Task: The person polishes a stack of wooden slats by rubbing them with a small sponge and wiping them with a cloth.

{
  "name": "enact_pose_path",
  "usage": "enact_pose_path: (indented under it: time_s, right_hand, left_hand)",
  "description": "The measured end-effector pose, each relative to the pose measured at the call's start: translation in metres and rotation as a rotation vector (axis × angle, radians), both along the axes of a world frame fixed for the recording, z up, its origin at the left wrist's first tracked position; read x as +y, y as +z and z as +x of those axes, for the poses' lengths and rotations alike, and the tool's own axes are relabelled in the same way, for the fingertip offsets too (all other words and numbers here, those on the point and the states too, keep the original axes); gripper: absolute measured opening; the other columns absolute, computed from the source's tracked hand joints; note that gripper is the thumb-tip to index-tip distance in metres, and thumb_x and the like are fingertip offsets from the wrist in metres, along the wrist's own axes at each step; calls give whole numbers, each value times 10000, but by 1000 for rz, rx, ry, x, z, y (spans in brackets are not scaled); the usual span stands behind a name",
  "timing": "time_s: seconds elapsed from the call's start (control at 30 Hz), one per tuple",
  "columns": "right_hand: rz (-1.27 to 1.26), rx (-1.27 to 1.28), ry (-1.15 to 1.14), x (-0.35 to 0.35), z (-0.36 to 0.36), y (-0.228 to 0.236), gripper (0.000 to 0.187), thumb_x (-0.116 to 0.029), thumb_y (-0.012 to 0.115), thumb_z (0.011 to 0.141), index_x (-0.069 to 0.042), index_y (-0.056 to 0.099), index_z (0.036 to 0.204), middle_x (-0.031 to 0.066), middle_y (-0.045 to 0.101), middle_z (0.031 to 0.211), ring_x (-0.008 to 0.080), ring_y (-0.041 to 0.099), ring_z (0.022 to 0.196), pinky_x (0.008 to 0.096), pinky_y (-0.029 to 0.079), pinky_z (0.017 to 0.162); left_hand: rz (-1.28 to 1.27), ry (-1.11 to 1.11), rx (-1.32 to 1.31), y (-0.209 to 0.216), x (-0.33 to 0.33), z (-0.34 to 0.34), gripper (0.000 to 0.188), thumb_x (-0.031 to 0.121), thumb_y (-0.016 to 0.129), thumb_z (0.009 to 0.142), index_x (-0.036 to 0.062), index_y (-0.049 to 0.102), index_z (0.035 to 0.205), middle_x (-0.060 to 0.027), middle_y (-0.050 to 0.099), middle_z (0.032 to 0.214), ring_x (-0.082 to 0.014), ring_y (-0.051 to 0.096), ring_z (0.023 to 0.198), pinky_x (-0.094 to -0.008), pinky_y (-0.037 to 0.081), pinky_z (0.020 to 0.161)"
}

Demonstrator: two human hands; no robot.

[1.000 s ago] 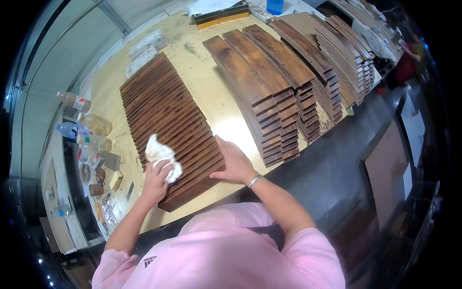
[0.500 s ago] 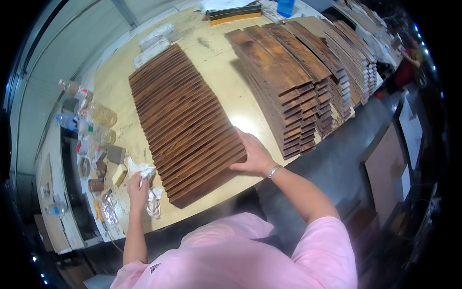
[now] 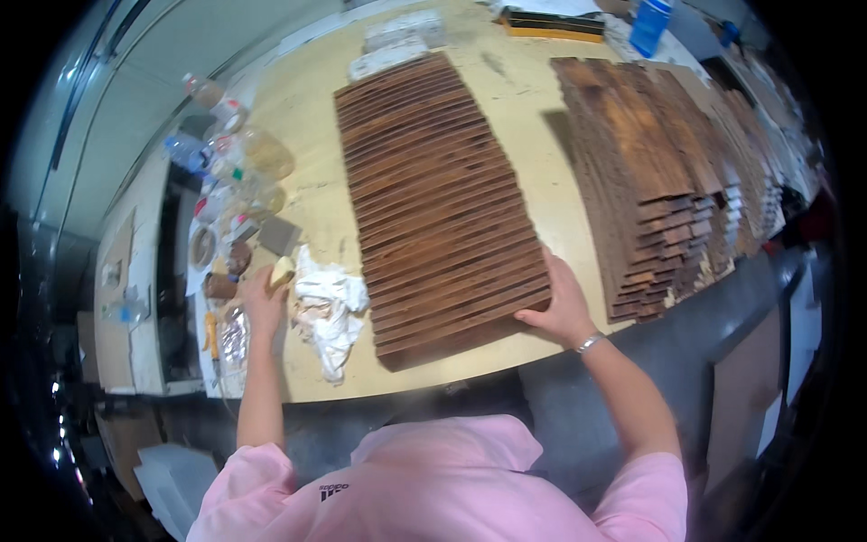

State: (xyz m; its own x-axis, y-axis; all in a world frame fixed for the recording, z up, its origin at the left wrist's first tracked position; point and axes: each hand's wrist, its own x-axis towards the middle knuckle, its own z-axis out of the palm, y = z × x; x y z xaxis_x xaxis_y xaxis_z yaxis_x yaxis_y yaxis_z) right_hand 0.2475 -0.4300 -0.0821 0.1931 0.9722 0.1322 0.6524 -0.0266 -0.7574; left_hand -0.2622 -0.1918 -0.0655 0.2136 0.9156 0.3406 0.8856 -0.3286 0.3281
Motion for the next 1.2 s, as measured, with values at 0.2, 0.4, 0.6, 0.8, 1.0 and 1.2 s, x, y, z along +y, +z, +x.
enact_pose_path:
  time_s: [0.2, 0.4, 0.6, 0.8, 1.0, 1.2]
  right_hand:
    - [7, -19, 23, 4, 2, 8, 1183, -441, 883, 639, -31, 301, 1583, 249, 494, 1464, 418, 460, 1350, 455, 363, 1168]
    - [-72, -19, 31, -1, 4, 10, 1217, -459, 877, 672, -54, 218, 1612, 246, 484, 1477, 409, 450, 1365, 457, 360, 1179]
    - [-41, -25, 29, 1, 3, 6, 1217, -473, 875, 664, -32, 232, 1598, 255, 485, 1471, 413, 461, 1355, 456, 370, 1176]
    - [-46, -20, 24, 0, 6, 13, 1186, -474, 869, 676, 19, 258, 1565, 248, 506, 1437, 407, 490, 1309, 442, 396, 1150]
    - [-2, -56, 10, -1, 5, 9, 1171, -469, 864, 691, 36, 259, 1558, 243, 505, 1441, 397, 486, 1320, 427, 381, 1162]
    - [-54, -46, 28, 1, 5, 14, 1198, -470, 865, 693, 32, 223, 1571, 244, 475, 1487, 394, 465, 1357, 424, 364, 1180]
  left_hand:
    - [0, -9, -262, 23, 5, 57, 434, 18, 738, 770, 36, 689, 1201, -144, 660, 1130, -337, 583, 1080, -436, 450, 977]
    - [16, -617, -258, 66, -34, 234, 410, 30, 770, 751, 36, 698, 1155, -114, 661, 1086, -302, 593, 1030, -407, 471, 930]
    - [21, -818, -214, 58, -40, 313, 461, -25, 796, 676, 23, 697, 1123, -120, 653, 1028, -327, 593, 964, -420, 493, 843]
    - [103, -851, -161, 51, -35, 344, 444, -11, 796, 692, 28, 700, 1123, -122, 656, 1019, -327, 592, 957, -425, 487, 836]
    - [31, -812, -182, 62, -31, 341, 404, -7, 797, 699, 20, 721, 1094, -120, 668, 1014, -312, 595, 953, -417, 485, 840]
    - [-38, -690, -263, 53, -17, 327, 404, -1, 803, 696, 27, 726, 1091, -117, 686, 1040, -307, 610, 996, -403, 494, 883]
